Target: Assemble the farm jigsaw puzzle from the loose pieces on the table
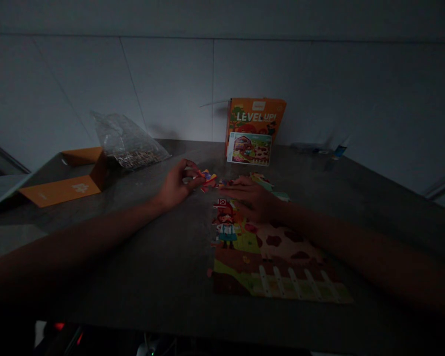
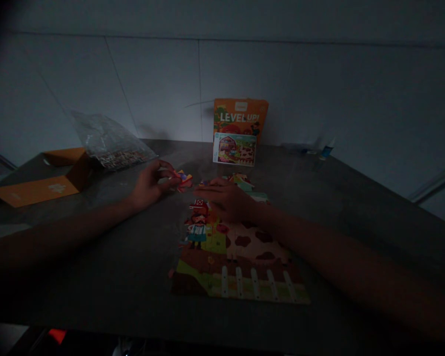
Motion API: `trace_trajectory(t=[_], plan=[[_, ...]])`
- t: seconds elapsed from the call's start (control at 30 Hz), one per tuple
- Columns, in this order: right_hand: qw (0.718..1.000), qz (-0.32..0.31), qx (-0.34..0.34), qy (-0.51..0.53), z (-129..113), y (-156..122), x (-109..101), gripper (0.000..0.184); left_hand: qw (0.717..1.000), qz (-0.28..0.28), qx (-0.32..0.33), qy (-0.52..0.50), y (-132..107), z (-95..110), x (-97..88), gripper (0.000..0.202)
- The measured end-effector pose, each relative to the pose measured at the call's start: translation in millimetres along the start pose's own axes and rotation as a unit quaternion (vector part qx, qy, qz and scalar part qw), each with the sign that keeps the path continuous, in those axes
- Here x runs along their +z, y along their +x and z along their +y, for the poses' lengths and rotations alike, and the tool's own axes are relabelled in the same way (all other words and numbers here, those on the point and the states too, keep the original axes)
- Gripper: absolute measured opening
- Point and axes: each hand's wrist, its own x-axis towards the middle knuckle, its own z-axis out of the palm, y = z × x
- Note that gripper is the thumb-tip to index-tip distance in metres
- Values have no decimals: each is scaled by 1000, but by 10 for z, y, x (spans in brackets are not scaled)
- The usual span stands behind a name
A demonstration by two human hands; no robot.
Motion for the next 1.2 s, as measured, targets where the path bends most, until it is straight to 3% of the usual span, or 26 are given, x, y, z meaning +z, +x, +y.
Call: trace_trajectory(t=[0.1,0.27,0.47,0.6,0.7,0.77,0.87,1.0,1.1,1.2], plan=[[999,-16,-28,-3,-27,5,-20,57,999,-20,-9,-41,-46,84,56,39],[999,-29,-6,-15,-7,-4,-15,61,992,-56,-42,-100,-69,92,60,43],[1000,-13,-25,-3,-1,-4,-12,60,986,-113,-16,-121,-37,142,69,39],[1000,5,24,13,14,-14,14,55,996,-90,-7,-11,165,71,-140,36],[995,-6,101,7,51,-24,44,52,992,-55,-17,116,333,-171,-422,34],[991,-18,129,-1,73,-24,53,52,980,-68,-31,187,390,-368,-588,37],[992,-13,128,3,90,-16,52,51,966,-169,-30,191,385,-548,-716,44],[994,3,110,-8,106,-18,67,51,939,-282,10,197,331,-476,-706,51],[992,17,119,-28,122,-27,94,47,919,-310,64,234,318,-389,-683,55],[988,51,136,-57,140,-30,110,37,918,-303,74,245,326,-411,-677,49]])
